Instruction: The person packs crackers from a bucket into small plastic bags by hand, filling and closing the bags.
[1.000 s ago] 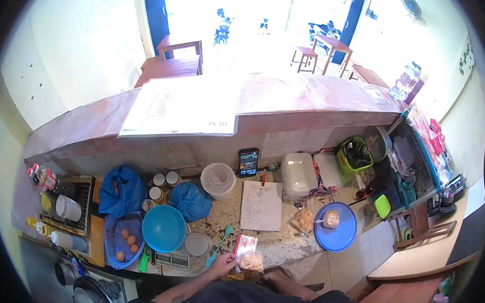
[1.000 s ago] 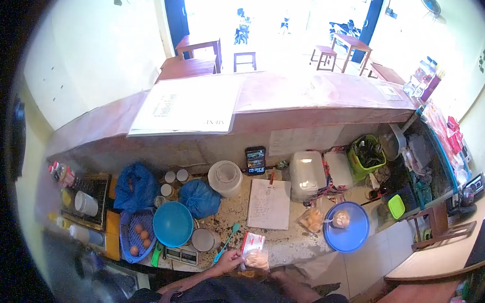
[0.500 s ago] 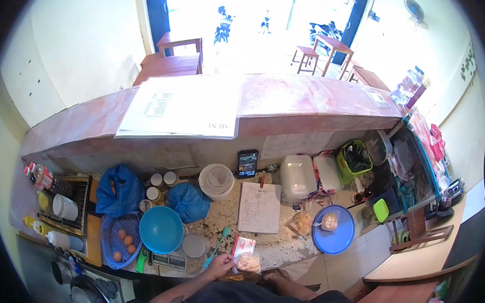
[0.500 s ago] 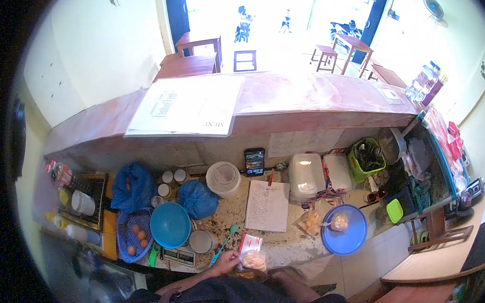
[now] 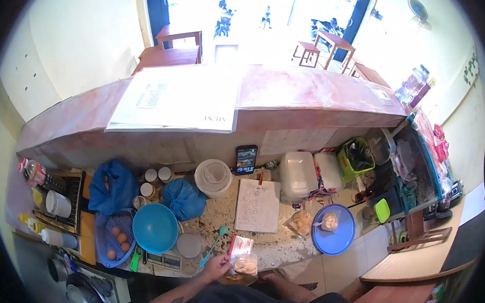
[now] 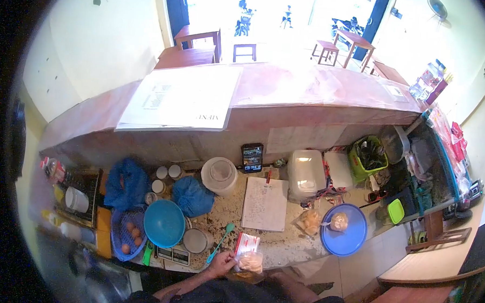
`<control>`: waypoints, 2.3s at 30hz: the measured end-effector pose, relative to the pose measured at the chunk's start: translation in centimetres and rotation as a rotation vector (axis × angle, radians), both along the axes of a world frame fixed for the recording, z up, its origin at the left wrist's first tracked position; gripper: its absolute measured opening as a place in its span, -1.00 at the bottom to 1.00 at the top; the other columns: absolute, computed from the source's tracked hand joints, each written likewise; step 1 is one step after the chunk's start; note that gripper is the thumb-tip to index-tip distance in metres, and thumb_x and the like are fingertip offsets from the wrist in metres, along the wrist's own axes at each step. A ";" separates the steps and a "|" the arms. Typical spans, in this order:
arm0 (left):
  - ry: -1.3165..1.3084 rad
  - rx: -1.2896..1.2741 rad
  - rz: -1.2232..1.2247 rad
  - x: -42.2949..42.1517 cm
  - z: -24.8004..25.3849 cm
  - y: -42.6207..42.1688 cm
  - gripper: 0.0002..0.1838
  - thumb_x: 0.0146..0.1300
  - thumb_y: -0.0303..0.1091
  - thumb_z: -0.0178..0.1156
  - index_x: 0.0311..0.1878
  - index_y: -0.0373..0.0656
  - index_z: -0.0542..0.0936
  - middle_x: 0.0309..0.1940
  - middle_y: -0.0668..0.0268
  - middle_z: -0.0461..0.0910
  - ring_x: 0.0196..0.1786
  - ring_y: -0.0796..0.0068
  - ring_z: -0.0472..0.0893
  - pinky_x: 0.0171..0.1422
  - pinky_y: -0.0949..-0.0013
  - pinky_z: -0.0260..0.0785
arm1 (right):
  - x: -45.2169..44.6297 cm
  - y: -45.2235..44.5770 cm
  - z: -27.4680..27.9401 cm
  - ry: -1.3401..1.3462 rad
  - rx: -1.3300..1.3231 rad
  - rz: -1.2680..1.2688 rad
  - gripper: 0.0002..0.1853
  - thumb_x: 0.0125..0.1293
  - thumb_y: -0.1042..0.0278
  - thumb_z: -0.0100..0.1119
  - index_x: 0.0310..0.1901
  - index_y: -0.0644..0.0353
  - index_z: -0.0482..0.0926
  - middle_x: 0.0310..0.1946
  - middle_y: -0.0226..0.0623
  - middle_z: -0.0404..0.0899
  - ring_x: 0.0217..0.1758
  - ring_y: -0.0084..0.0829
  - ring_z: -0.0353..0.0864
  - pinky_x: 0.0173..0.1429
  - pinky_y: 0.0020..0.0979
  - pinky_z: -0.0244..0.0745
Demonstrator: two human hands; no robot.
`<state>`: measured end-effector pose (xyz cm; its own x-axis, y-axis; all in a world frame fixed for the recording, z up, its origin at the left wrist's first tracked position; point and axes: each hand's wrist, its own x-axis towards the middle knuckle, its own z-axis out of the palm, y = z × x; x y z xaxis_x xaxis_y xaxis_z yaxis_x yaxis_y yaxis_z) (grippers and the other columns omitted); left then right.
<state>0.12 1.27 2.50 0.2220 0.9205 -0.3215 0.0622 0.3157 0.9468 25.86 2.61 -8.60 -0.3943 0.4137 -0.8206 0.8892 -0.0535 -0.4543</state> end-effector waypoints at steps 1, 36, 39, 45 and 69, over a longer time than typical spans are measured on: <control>0.022 0.024 0.007 0.0 0.1 0.0 -0.86 0.28 -0.35 0.15 -0.21 -0.22 0.52 -0.42 0.30 0.66 -0.37 0.63 0.61 -0.30 0.52 0.40 | -0.1 0.0 -0.1 0.003 0.005 -0.003 -0.52 0.21 0.10 0.06 0.05 0.29 0.50 -0.07 0.03 0.58 -0.09 -0.13 0.62 -0.01 -0.20 0.49; -0.187 0.468 0.163 -0.7 -0.6 -3.3 -0.92 0.24 -0.44 0.15 -0.27 -0.23 0.51 -0.40 0.28 0.59 -0.34 0.52 0.59 -0.19 0.45 0.45 | 4.3 -9.4 -4.3 0.377 0.127 -0.689 -0.61 0.14 0.36 -0.01 -0.03 0.45 0.42 -0.46 -0.10 0.58 -0.64 -0.32 0.56 -0.55 -0.36 0.54; -0.324 0.579 0.214 -0.6 -1.0 -4.2 -0.92 0.25 -0.43 0.12 -0.27 -0.24 0.51 -0.38 0.25 0.61 -0.31 0.48 0.60 -0.13 0.42 0.45 | 3.5 -12.9 -1.6 0.470 0.180 -0.722 -0.48 0.12 0.42 -0.05 0.16 0.34 0.27 -0.41 -0.12 0.58 -0.62 -0.35 0.57 -0.56 -0.38 0.55; -0.305 0.410 0.202 1.5 -1.5 -12.5 -0.91 0.26 -0.43 0.13 -0.30 -0.24 0.48 -0.23 0.07 0.64 -0.14 0.36 0.62 0.04 0.29 0.44 | 5.5 -18.4 -4.9 0.465 0.143 -0.741 -0.34 0.12 0.45 0.10 0.30 0.28 0.17 0.05 -0.10 0.48 -0.05 -0.28 0.60 -0.13 -0.33 0.59; -0.438 0.399 0.219 9.0 -7.2 -19.8 -0.66 0.37 -0.38 0.08 0.18 -0.22 0.47 0.19 0.23 0.47 0.08 0.53 0.50 0.20 0.38 0.35 | -1.3 -19.1 5.4 1.170 0.120 -0.715 -0.72 0.41 0.38 0.03 0.07 0.31 0.52 -0.39 -0.52 0.48 -0.45 -0.72 0.40 -0.37 -0.64 0.35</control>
